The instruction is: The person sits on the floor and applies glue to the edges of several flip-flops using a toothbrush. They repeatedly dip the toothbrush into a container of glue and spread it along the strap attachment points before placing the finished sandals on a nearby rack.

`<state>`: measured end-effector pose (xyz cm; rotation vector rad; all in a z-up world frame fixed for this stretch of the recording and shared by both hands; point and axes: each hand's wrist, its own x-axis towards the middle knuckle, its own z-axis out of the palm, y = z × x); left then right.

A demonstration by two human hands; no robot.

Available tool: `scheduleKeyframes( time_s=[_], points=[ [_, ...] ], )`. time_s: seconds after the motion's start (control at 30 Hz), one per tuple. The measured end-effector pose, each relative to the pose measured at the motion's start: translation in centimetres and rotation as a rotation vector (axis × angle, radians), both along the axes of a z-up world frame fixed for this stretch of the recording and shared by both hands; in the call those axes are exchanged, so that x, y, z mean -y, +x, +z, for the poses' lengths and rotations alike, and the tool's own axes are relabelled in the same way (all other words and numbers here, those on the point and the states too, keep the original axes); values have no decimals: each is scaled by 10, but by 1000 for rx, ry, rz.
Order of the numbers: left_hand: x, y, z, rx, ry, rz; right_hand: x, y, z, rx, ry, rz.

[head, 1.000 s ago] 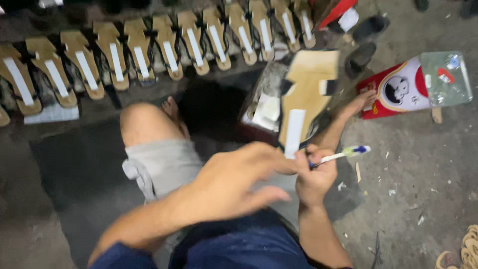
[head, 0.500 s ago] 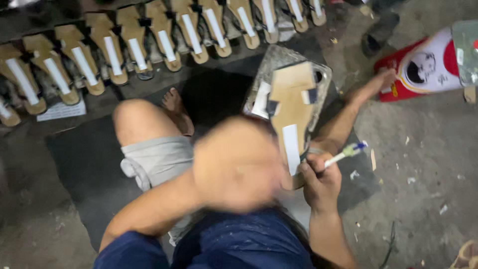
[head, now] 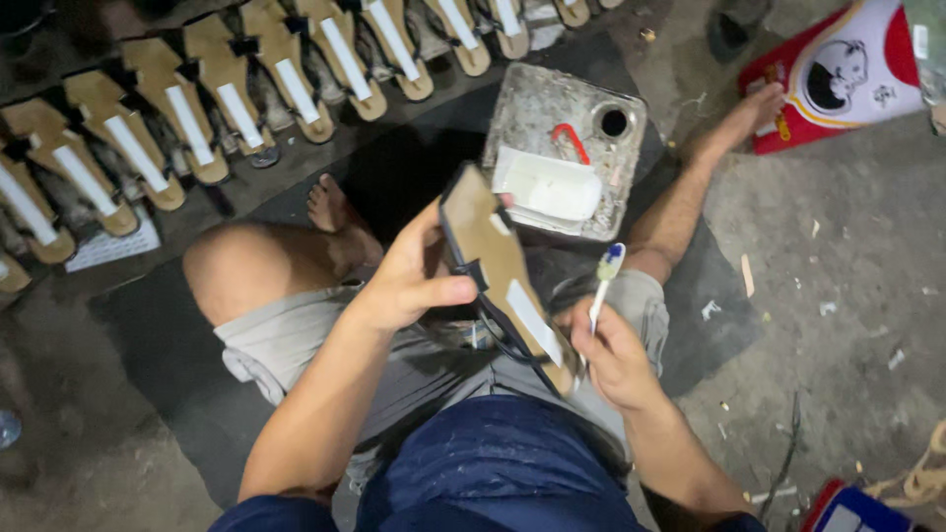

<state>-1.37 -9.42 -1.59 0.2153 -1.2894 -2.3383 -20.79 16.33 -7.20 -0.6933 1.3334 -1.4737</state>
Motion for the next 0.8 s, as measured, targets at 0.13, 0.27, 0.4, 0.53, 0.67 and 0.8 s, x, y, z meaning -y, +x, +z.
scheduleKeyframes(
  time_s=[0.13,0.27,0.4,0.53,0.67,0.8],
  points=[
    [-16,15,-7,161,-81,212,20,-37,4,-693,407,-64],
    [-32,31,-5,286,-224,290,47,-69,34,-1118,375,-101],
    [-48,41,-3,414,-539,392,78,-81,61,-1382,406,3],
    [-54,36,4,559,-609,341,127,-90,52,-1641,297,142],
    [-57,29,8,574,-770,409,161,-86,26,-1773,400,340],
    [-60,29,5,558,-805,473,170,-82,25,-1925,415,460]
  ],
)
